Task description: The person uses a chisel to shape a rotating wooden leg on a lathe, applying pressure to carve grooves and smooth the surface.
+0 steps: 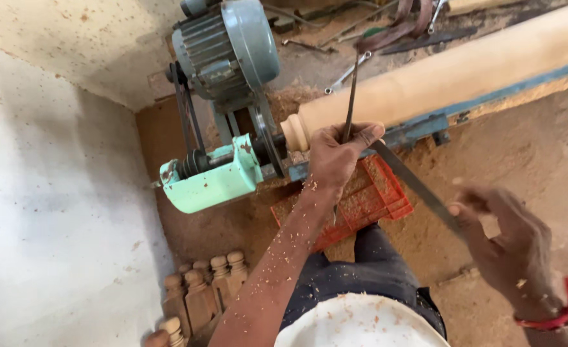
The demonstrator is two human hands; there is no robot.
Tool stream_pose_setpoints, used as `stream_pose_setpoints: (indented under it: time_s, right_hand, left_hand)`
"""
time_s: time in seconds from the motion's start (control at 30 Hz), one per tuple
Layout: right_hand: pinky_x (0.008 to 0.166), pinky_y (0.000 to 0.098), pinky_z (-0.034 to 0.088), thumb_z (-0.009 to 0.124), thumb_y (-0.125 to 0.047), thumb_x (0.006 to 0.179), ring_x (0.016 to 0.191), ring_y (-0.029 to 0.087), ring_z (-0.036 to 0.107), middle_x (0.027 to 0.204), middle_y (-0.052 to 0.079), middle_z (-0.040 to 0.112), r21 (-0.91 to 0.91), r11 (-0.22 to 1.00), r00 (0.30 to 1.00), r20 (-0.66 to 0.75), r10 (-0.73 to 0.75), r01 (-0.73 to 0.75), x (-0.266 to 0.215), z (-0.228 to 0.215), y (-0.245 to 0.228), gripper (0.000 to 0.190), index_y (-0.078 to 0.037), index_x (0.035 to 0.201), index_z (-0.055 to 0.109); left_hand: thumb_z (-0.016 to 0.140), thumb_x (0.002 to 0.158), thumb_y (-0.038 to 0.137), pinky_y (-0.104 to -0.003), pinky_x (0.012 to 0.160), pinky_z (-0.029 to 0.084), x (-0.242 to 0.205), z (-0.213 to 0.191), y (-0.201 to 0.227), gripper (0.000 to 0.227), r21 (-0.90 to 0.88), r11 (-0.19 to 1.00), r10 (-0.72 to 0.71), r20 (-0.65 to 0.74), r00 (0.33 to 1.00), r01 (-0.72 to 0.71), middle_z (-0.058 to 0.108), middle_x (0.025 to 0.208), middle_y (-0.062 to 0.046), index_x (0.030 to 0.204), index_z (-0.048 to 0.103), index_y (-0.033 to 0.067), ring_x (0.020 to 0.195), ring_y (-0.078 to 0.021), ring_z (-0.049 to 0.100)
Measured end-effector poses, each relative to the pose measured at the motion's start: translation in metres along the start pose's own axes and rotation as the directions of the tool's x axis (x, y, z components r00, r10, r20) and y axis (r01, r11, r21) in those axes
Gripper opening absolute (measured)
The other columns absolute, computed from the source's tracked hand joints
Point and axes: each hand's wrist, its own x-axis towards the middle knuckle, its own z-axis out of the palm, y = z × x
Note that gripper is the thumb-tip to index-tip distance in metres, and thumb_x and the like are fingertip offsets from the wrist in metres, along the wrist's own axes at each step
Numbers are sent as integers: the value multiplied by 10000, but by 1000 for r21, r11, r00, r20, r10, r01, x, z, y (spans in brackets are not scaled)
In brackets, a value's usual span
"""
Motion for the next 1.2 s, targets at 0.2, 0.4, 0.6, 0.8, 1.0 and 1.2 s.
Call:
stream_pose_setpoints:
  time_s: [0.2,0.4,0.6,0.8,1.0,1.2]
  right_hand:
    - [551,318,512,646,-417,930,744,171,580,1006,96,637,137,990,907,422,-22,-40,-15,49,76,642,-144,1494,503]
    - [420,270,350,555,-324,1050,502,78,406,660,-11,465,651,682,920,381,87,-334,-70,103,156,321,-12,1030,630]
    - [491,243,320,567,-245,1066,585,58,388,711,-24,461,673,652,930,168,326,-350,-107,92,187,273,12,990,613]
    - [481,250,285,582,-240,1072,574,71,355,691,-18,418,753,527,887,162,432,-395,-117,106,198,270,22,1006,596]
    - [464,253,287,575,-215,1057,563,71,350,678,-24,393,814,383,846,224,484,-436,-139,118,194,247,27,1014,588]
    - [427,265,278,554,-204,1041,495,89,341,636,4,415,721,439,791,248,559,-537,-166,127,212,258,50,1025,597]
  left_hand:
    - [807,894,108,-286,734,604,-20,2,-11,175,-29,996,-84,-24,996,84,774,874,-128,1005,780,-25,770,-170,736]
    - [778,915,301,-248,523,436,-51,13,-14,296,317,947,-46,-7,999,46,751,789,-15,971,781,10,591,-85,572]
    - [688,914,381,-350,579,503,-92,-32,-104,330,736,629,-398,25,917,253,566,648,15,1008,640,68,601,-148,613]
    - [721,923,163,-321,525,574,-89,-91,-227,262,637,474,-678,-177,714,608,718,747,-102,1086,668,-35,603,-173,716]
    - [634,1006,180,-342,472,599,-87,-124,-317,316,145,693,-678,-203,707,706,659,830,-100,1203,499,-27,572,-170,686]
    - [690,889,131,-393,581,589,-73,-151,-384,364,615,426,-636,-319,703,664,728,858,-147,1238,608,66,690,-244,723]
